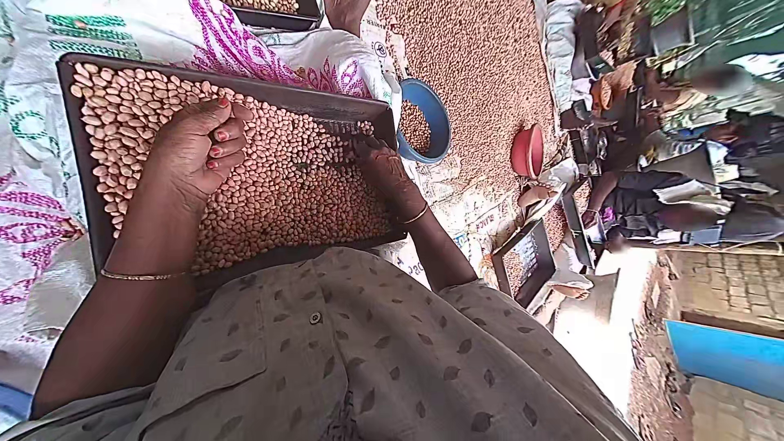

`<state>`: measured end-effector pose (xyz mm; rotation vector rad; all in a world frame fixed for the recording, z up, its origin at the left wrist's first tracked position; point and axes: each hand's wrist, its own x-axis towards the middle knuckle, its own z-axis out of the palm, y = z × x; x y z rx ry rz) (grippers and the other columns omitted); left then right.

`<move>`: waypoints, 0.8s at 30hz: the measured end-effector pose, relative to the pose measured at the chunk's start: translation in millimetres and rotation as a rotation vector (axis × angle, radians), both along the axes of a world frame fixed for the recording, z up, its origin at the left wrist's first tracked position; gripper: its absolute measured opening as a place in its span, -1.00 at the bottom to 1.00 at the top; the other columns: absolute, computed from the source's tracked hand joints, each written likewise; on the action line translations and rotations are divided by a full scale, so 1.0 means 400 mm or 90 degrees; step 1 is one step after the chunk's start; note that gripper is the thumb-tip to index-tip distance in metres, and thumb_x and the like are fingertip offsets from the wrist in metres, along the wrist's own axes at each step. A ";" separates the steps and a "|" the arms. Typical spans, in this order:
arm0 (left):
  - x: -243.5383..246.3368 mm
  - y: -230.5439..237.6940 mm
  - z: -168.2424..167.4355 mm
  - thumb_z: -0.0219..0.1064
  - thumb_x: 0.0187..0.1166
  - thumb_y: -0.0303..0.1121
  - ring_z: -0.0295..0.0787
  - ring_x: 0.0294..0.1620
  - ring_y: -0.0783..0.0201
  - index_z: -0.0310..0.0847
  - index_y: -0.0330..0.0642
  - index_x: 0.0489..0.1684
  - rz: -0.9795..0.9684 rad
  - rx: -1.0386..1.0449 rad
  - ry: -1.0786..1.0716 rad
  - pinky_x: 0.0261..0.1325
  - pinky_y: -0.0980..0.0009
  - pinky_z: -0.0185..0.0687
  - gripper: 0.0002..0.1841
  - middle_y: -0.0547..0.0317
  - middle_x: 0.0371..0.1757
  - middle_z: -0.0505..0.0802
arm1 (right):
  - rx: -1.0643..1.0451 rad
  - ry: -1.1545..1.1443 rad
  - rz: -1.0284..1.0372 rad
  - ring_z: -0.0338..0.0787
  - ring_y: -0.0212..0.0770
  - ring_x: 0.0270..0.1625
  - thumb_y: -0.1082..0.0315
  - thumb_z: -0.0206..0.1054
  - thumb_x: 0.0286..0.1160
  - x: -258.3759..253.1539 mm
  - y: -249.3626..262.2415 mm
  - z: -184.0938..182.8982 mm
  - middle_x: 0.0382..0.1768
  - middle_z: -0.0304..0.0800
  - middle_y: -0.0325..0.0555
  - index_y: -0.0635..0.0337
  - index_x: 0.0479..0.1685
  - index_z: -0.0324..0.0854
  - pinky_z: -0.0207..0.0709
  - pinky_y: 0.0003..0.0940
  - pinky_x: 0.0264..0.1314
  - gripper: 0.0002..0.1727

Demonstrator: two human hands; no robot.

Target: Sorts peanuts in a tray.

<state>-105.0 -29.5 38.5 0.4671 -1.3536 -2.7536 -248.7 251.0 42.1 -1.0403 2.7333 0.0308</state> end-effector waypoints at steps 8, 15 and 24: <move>-0.002 -0.005 -0.008 -0.17 0.89 -0.30 0.11 -0.81 0.68 0.62 0.03 -0.21 0.059 0.010 0.023 -0.77 0.80 0.00 -0.62 0.58 -0.66 0.41 | -0.375 -0.170 -0.136 0.89 -0.19 -0.31 0.39 0.20 0.73 0.025 0.072 0.071 -0.11 0.88 0.08 0.35 0.10 0.75 0.82 -0.21 -0.14 -0.74; -0.006 -0.012 -0.010 -0.16 0.76 -0.42 0.18 -0.78 0.68 0.55 0.10 -0.26 0.131 0.019 0.044 -0.76 0.80 0.01 -0.67 0.55 -0.56 0.55 | -0.332 -0.068 0.095 0.78 0.12 0.34 0.56 0.21 0.54 0.027 -0.174 0.011 0.24 0.83 0.10 0.24 0.20 0.78 0.62 0.13 0.36 -0.66; -0.005 -0.013 -0.004 -0.20 0.85 -0.33 0.19 -0.78 0.68 0.56 0.05 -0.19 0.138 0.048 0.042 -0.77 0.81 0.03 -0.64 0.52 -0.51 0.58 | -0.403 -0.478 0.107 0.76 -0.32 -0.33 0.55 0.23 0.60 0.010 -0.133 -0.013 -0.18 0.84 0.07 0.47 0.02 0.73 0.68 -0.39 -0.21 -0.79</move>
